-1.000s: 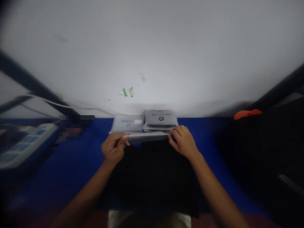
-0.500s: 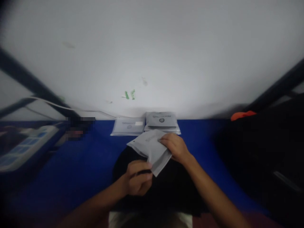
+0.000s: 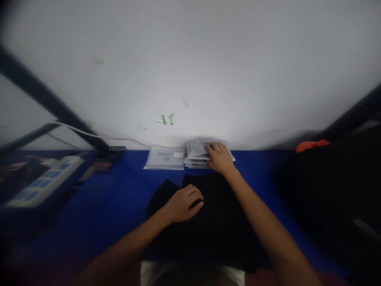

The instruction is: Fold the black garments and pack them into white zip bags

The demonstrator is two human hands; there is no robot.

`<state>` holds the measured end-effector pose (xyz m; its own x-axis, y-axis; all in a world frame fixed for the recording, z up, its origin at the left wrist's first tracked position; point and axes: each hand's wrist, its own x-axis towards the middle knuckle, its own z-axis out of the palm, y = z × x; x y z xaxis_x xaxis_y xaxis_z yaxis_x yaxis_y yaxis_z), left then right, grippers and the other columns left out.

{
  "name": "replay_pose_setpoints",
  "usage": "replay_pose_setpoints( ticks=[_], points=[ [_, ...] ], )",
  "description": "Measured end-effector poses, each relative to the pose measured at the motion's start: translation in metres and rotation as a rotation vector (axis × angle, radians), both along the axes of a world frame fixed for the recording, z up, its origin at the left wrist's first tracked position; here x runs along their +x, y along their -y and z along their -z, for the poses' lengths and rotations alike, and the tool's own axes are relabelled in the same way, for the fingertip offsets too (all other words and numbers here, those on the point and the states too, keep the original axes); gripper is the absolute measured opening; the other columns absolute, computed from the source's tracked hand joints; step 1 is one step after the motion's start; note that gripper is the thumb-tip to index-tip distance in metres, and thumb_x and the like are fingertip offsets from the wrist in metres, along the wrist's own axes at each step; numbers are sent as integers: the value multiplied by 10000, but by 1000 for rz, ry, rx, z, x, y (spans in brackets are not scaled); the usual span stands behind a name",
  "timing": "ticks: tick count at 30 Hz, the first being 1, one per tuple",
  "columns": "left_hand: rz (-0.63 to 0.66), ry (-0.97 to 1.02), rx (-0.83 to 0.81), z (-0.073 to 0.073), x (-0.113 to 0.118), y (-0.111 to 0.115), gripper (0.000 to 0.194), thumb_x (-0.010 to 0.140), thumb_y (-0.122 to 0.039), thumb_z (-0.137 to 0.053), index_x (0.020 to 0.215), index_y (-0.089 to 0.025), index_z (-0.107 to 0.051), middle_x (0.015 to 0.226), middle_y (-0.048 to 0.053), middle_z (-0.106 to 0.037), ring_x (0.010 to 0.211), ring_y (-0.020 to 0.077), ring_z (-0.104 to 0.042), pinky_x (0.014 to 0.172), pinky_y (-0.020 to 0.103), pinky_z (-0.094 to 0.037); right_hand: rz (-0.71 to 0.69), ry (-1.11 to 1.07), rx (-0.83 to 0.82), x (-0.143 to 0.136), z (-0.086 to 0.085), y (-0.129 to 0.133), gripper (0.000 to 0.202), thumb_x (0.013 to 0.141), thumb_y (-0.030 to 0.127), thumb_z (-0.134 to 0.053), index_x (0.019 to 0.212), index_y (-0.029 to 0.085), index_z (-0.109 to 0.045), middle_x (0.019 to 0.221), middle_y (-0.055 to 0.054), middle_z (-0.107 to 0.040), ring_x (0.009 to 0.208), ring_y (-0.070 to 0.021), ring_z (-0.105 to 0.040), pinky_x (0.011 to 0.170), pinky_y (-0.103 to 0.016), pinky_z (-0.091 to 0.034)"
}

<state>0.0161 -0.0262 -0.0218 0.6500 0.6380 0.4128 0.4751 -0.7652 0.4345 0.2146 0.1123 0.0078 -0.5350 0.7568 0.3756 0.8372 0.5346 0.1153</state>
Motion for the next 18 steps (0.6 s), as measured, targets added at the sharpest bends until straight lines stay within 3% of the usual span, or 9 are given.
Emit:
replay_pose_setpoints(
  ticks=[4,10,14,18],
  points=[
    [25,-103,-77,3,1,-1,179,915,-298,-532,980,-161,-628,950,73,-659,917,198,-591,874,350,-475,-91,11,-45,-11,9,-4,646,872,507,-515,1437,213,-405,1431,-150,-444,1223,-377,-390,997,-500,-250],
    [20,-116,-148,2,0,-1,196,915,-311,-543,1008,-164,-633,982,69,-656,953,202,-580,903,351,-448,-129,85,-81,-21,12,-10,480,936,357,-489,1404,261,-445,1382,-116,-520,1180,-341,-456,983,-498,-252],
    [15,-99,-161,3,-1,-2,184,899,-314,-566,999,-175,-634,964,66,-660,937,206,-583,883,361,-459,-132,38,-34,-26,12,-11,400,1006,317,-345,1360,211,-499,1305,-131,-578,1116,-302,-510,940,-435,-321],
    [13,-99,-160,4,-1,-3,187,890,-314,-580,1000,-173,-634,969,65,-658,941,213,-577,879,369,-459,-170,26,-10,-29,13,-9,422,1004,353,-363,1379,202,-483,1360,-150,-539,1182,-318,-479,981,-465,-311]
  ],
)
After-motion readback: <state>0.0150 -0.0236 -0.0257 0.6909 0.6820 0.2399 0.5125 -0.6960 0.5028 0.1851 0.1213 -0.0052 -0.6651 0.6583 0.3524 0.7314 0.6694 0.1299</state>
